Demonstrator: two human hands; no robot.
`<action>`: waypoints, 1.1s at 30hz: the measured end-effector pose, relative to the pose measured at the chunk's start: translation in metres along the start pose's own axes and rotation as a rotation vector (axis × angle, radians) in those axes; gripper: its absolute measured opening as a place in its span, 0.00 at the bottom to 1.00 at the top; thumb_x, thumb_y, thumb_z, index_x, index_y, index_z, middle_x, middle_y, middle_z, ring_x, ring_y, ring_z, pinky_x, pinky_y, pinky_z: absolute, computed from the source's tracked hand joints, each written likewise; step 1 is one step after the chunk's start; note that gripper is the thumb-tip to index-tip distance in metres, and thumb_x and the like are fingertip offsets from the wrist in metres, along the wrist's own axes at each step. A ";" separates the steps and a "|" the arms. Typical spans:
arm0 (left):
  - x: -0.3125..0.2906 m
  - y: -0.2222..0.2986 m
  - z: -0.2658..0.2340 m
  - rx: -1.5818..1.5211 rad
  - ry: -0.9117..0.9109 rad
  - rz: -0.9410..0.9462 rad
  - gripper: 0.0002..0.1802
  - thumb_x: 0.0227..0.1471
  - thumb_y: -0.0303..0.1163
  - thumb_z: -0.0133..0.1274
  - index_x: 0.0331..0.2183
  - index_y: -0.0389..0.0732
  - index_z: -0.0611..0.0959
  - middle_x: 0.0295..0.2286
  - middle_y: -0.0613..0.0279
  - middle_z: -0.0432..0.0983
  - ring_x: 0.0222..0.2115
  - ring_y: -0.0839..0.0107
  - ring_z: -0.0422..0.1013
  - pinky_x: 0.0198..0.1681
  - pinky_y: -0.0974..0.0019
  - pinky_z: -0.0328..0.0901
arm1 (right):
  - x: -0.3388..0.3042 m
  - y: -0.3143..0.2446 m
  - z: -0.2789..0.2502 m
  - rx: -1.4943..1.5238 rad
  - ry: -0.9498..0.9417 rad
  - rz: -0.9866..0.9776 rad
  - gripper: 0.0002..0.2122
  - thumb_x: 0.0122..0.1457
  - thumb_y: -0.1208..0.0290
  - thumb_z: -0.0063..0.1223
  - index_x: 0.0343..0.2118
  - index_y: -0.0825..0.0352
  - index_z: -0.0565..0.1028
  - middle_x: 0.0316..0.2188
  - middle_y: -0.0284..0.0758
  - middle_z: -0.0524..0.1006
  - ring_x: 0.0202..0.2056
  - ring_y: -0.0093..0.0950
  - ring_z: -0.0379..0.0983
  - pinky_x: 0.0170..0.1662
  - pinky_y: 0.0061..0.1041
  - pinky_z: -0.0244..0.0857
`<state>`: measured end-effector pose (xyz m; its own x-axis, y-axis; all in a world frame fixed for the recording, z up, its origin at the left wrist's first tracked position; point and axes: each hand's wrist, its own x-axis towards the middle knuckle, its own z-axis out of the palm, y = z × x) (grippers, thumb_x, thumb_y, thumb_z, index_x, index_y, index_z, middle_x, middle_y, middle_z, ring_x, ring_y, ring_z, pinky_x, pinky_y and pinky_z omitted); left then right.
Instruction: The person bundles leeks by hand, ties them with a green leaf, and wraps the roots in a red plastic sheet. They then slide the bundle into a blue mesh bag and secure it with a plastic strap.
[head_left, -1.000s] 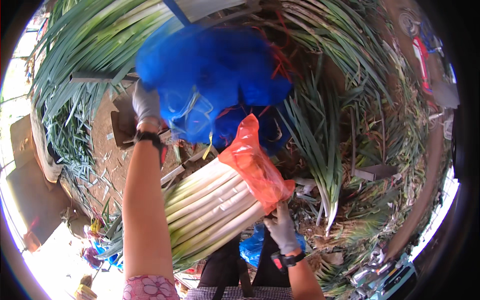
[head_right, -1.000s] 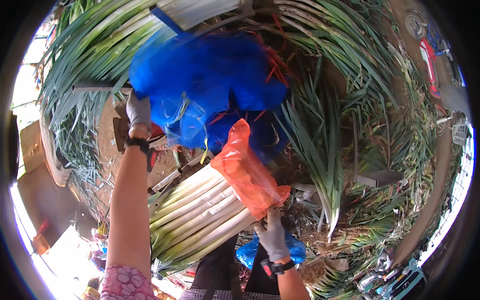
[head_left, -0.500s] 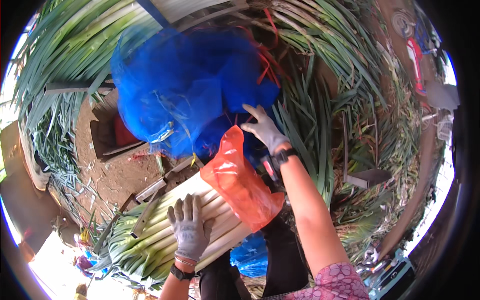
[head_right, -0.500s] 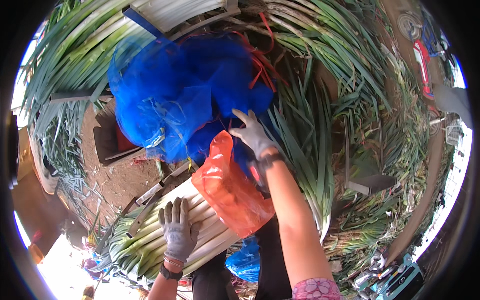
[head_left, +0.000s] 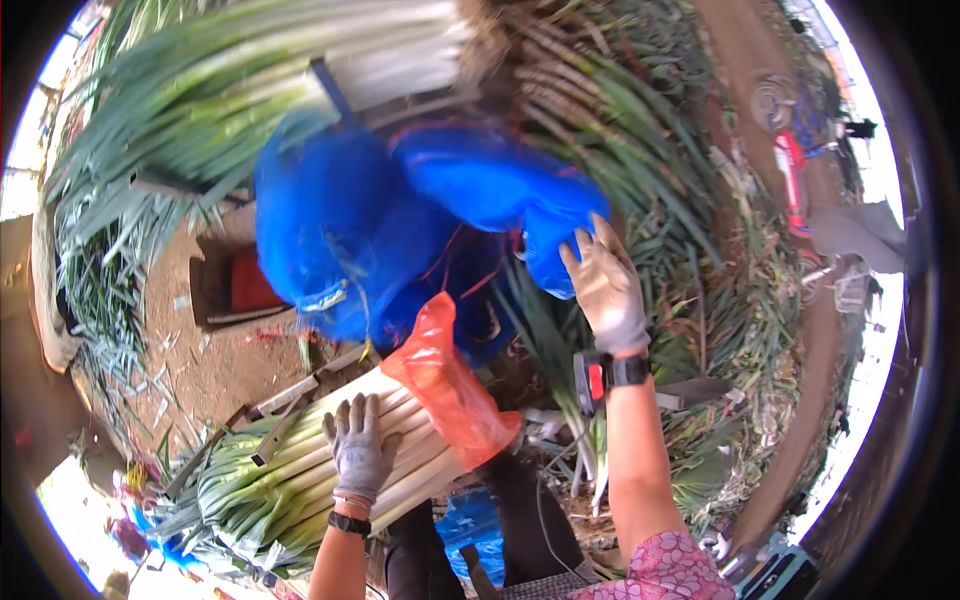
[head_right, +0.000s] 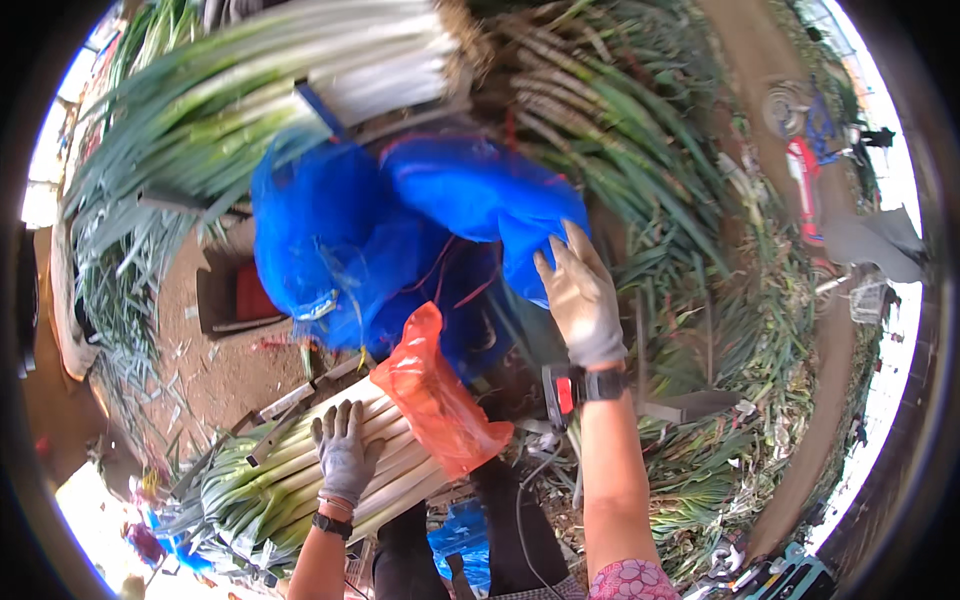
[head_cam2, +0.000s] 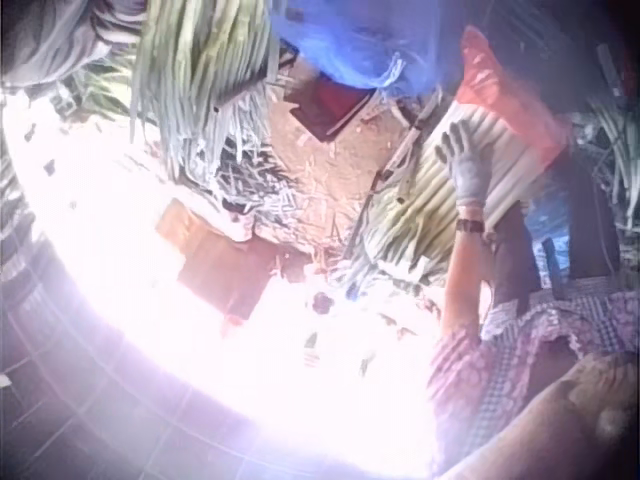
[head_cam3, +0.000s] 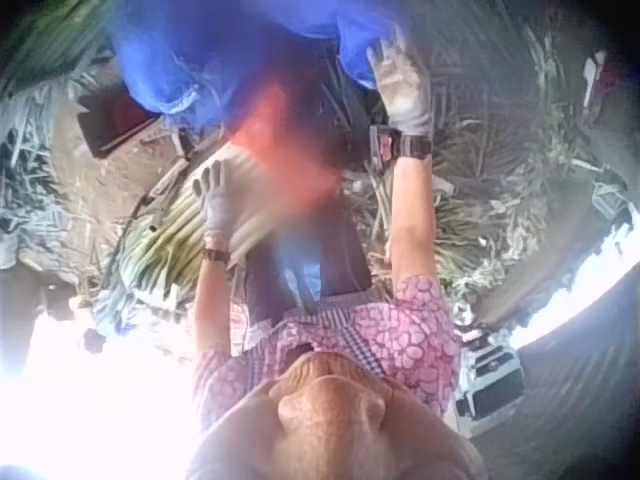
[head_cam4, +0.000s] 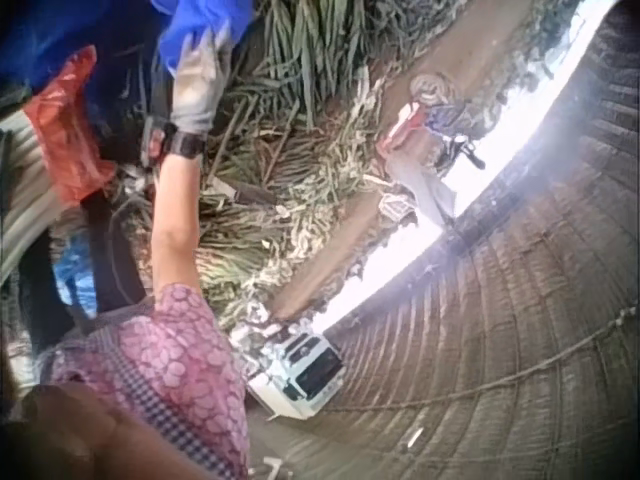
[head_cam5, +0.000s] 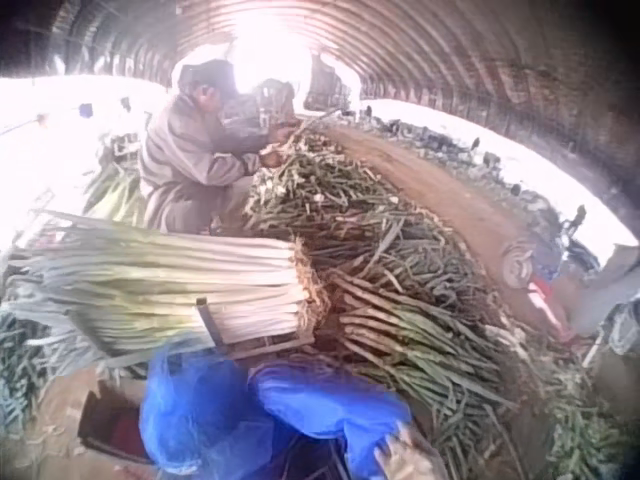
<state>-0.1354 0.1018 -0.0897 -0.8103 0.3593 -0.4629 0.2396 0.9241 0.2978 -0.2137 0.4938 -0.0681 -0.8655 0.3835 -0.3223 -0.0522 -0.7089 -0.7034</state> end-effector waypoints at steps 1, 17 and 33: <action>0.000 -0.005 0.004 -0.013 -0.007 -0.005 0.41 0.44 0.49 0.57 0.56 0.41 0.65 0.55 0.51 0.61 0.56 0.48 0.55 0.60 0.40 0.40 | -0.012 -0.026 0.016 -0.005 -0.012 -0.037 0.20 0.57 0.76 0.52 0.54 0.66 0.67 0.54 0.26 0.68 0.51 0.23 0.65 0.58 0.34 0.55; 0.023 0.273 -0.209 -2.088 -0.856 0.148 0.23 0.57 0.43 0.48 0.46 0.33 0.75 0.42 0.56 0.75 0.41 0.65 0.72 0.52 0.59 0.64 | -0.388 -0.198 0.145 -0.448 -0.164 0.289 0.23 0.59 0.69 0.53 0.57 0.69 0.66 0.61 0.39 0.61 0.61 0.29 0.54 0.62 0.27 0.47; -0.158 0.352 -0.334 -1.096 0.159 1.194 0.17 0.47 0.12 0.48 0.38 0.39 0.80 0.34 0.63 0.77 0.34 0.73 0.73 0.37 0.70 0.68 | -0.430 -0.316 0.213 -0.533 0.248 -0.332 0.27 0.53 0.63 0.58 0.55 0.69 0.65 0.48 0.41 0.71 0.50 0.32 0.68 0.53 0.29 0.63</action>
<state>-0.1016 0.3271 0.3672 -0.5143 0.6826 0.5193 0.3190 -0.4098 0.8546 0.0689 0.4270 0.4273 -0.7028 0.7002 -0.1261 0.0122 -0.1654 -0.9862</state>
